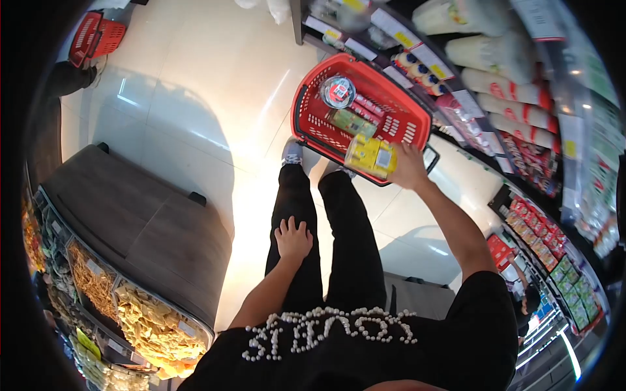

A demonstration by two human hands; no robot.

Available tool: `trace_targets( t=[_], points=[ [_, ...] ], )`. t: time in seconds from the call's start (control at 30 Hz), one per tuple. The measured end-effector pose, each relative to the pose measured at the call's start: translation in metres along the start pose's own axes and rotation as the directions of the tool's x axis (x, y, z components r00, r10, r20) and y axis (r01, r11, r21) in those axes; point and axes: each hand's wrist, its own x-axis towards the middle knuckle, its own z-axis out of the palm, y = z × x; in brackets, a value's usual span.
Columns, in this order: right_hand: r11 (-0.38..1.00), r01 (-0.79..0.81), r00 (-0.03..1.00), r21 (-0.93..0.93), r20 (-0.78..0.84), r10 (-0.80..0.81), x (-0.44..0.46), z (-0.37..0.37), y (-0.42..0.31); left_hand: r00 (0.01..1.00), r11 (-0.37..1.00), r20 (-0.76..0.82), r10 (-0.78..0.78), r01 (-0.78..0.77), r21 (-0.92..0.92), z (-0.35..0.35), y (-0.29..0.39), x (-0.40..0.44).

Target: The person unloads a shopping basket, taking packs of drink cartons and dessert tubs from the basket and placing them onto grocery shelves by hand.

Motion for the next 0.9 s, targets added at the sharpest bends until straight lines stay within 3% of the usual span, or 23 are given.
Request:
trace_targets(
  t=[0.07, 0.13, 0.2, 0.27, 0.3, 0.33, 0.37, 0.4, 0.43, 0.5, 0.53, 0.6, 0.63, 0.7, 0.77, 0.83, 0.9],
  points=[
    [0.977, 0.014, 0.986, 0.213, 0.158, -0.048, -0.041, -0.047, -0.024, 0.998, 0.999, 0.05, 0.044, -0.045, 0.012, -0.011, -0.003, -0.007],
    [0.877, 0.036, 0.966, 0.479, 0.207, -0.153, -0.09, -0.093, -0.052, 0.99, 0.997, 0.122, 0.075, -0.073, -0.014, -0.028, -0.011, -0.009],
    [0.666, -0.148, 0.916, 0.731, 0.355, -0.186, -0.144, -0.137, -0.08, 0.987, 0.986, 0.147, 0.066, -0.042, -0.158, -0.051, -0.017, -0.015],
    [0.352, -0.295, 0.83, 0.888, 0.421, -0.366, -0.192, -0.171, -0.096, 0.945, 0.949, 0.275, 0.179, -0.092, -0.301, -0.088, -0.021, -0.014],
    [0.172, -0.374, 0.781, 0.911, 0.409, -0.471, -0.214, -0.184, -0.104, 0.938, 0.786, 0.168, 0.303, -0.146, -0.601, -0.052, -0.03, 0.01],
    [0.031, -0.579, 0.696, 0.815, 0.513, -0.502, -0.239, -0.195, -0.107, 0.911, 0.558, -0.08, 0.404, -0.315, -0.768, -0.043, -0.028, 0.025],
    [-0.126, -0.595, 0.743, 0.794, 0.482, -0.464, -0.265, -0.193, -0.11, 0.91, 0.351, 0.014, 0.415, -0.146, -0.925, -0.14, -0.004, -0.017],
    [-0.282, -0.591, 0.784, 0.756, 0.456, -0.42, -0.285, -0.182, -0.115, 0.893, 0.146, 0.03, 0.449, -0.04, -0.988, -0.19, 0.012, -0.04],
    [-0.382, -0.561, 0.815, 0.735, 0.407, -0.413, -0.296, -0.17, -0.12, 0.803, -0.137, -0.073, 0.592, 0.012, -0.99, -0.227, 0.023, -0.053],
    [-0.587, -0.48, 0.875, 0.652, 0.303, -0.378, -0.316, -0.141, -0.133, 0.732, -0.294, -0.099, 0.674, 0.142, -0.945, -0.328, 0.045, -0.115],
    [-0.548, -0.454, 0.89, 0.703, 0.331, -0.313, -0.324, -0.136, -0.142, 0.688, -0.286, -0.066, 0.723, 0.211, -0.935, -0.339, 0.05, -0.115],
    [-0.456, -0.419, 0.907, 0.785, 0.382, -0.177, -0.325, -0.145, -0.161, 0.621, -0.108, 0.028, 0.783, 0.18, -0.978, -0.348, 0.064, -0.109],
    [-0.452, -0.347, 0.934, 0.822, 0.346, -0.088, -0.331, -0.151, -0.169, 0.615, -0.081, 0.073, 0.785, 0.219, -0.972, -0.345, 0.063, -0.107],
    [-0.643, -0.314, 0.943, 0.699, 0.307, -0.126, -0.328, -0.134, -0.16, 0.607, -0.028, 0.167, 0.777, 0.297, -0.954, -0.335, 0.061, -0.097],
    [-0.782, -0.252, 0.962, 0.571, 0.233, -0.14, -0.344, -0.143, -0.162, 0.652, -0.031, 0.152, 0.743, 0.26, -0.965, -0.338, 0.063, -0.099],
    [-0.849, -0.046, 0.985, 0.526, 0.168, 0.051, -0.361, -0.168, -0.178, 0.727, -0.01, 0.09, 0.68, 0.132, -0.991, -0.362, 0.075, -0.126],
    [-0.843, 0.148, 0.967, 0.517, 0.104, 0.233, -0.362, -0.171, -0.189, 0.754, 0.014, 0.146, 0.641, 0.178, -0.984, -0.377, 0.084, -0.138]
  ],
)
